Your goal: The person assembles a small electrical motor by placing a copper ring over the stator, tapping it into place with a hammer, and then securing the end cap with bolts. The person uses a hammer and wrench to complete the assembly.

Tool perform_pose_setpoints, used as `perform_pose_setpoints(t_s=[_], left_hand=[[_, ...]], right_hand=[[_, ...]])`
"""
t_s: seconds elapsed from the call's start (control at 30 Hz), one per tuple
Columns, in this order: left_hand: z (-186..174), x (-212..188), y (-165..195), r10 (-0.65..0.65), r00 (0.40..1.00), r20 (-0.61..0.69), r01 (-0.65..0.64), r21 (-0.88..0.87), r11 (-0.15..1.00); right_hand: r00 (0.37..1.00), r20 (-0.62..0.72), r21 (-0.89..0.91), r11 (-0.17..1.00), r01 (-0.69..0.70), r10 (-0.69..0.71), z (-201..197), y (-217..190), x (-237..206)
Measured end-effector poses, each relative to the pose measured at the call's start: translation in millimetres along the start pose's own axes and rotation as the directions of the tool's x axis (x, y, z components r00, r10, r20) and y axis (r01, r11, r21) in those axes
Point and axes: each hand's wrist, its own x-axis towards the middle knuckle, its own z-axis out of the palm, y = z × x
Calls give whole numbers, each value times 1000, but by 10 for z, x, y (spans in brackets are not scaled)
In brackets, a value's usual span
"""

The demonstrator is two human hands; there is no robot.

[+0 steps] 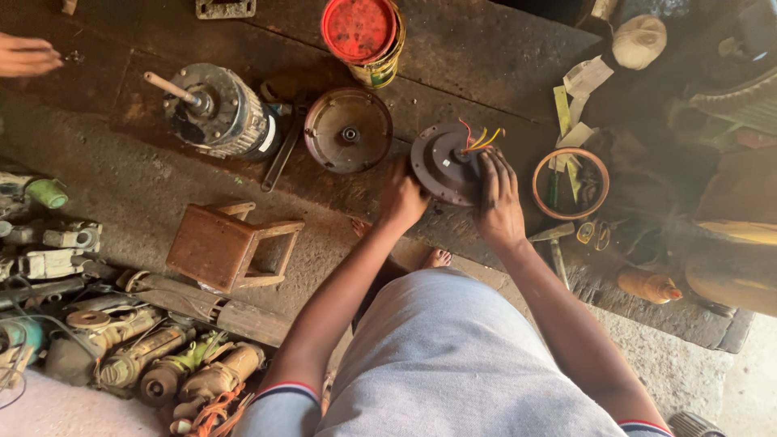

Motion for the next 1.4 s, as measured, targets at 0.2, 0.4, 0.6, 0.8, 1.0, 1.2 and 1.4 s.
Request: perform_pose_setpoints(t_s=[0.2,0.4,0.6,0.8,1.0,1.2,1.4], left_hand=[[-474,-146,-225,-303,907,291,327,-37,944],[-646,97,-80,-477,808,344,535,-92,840],[-600,64,-165,-448,857,253,487,-116,866],[-500,52,-335,-407,883,236,447,-155,881],[-495,192,-187,-353,907,229,360,12,933],[-484,196,86,73,992,102,-66,-64,996],[-349,265,189,170,975,146,-128,-260,957]], right_hand=[[999,-39,54,999,5,-3,-6,87,-14],[1000,-29,124,992,-1,4,70,-37,28],[995,7,8,995,101,-101,111,-109,65],[981,162,-177,974,139,-111,138,-126,126],[958,284,-95,993,69,-39,33,-90,167],[913,402,-65,993,102,-68,-141,-7,16],[951,309,-31,999,23,-12,-106,-25,-169]])
